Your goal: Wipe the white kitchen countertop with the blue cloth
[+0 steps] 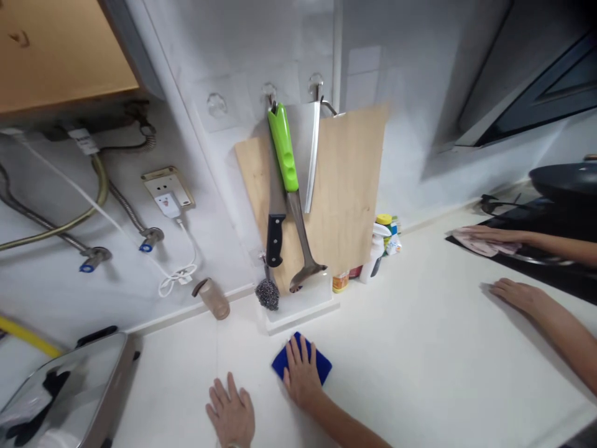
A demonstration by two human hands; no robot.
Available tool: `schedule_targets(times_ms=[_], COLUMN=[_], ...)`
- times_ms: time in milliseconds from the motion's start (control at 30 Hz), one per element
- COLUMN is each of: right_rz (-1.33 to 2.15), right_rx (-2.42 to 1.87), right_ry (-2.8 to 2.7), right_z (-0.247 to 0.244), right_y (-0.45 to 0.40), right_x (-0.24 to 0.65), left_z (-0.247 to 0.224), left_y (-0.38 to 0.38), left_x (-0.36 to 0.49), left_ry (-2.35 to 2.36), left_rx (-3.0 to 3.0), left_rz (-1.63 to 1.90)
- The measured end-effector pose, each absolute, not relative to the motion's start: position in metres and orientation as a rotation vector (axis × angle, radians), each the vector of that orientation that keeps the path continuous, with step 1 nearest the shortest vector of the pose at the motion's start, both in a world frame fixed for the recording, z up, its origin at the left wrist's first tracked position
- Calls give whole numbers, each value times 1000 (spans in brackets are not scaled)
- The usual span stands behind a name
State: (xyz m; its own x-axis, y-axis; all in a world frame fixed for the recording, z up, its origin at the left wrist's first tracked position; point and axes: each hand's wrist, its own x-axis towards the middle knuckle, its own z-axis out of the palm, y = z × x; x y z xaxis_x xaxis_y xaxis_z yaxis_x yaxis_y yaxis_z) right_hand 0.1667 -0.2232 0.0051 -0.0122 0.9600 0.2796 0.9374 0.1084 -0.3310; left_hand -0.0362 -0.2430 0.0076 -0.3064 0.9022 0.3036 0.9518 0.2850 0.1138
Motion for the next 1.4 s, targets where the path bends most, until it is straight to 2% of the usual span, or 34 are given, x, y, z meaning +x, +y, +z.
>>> schedule_targets(times_ms=[233, 500, 767, 1000, 1100, 1233, 1400], right_rz=[84, 288, 409, 184, 64, 102, 12], right_rx=[-1501, -2044, -2036, -2055, -1805, -1314, -1419], right_ry=[-2242, -1819, -1750, -1649, -1951, -2555, -2579], right_z=[-4, 12, 9, 23, 34, 36, 19], right_y=[-307, -313, -296, -310, -314, -325, -304], right_x=[205, 258, 263, 319, 312, 284, 280], left_z=[13, 24, 20, 20, 19, 14, 8], left_y=[-246, -251, -251, -251, -251, -250, -248], left_x=[-34, -26, -30, -29, -29, -30, -32], left_ry=[-2385, -2469, -2448, -2413, -2407, -2392, -2369], left_rx=[-1742, -1780, -1773, -1773, -1777, -1773, -1770], left_rz=[-427, -429, -484, -485, -474, -479, -500])
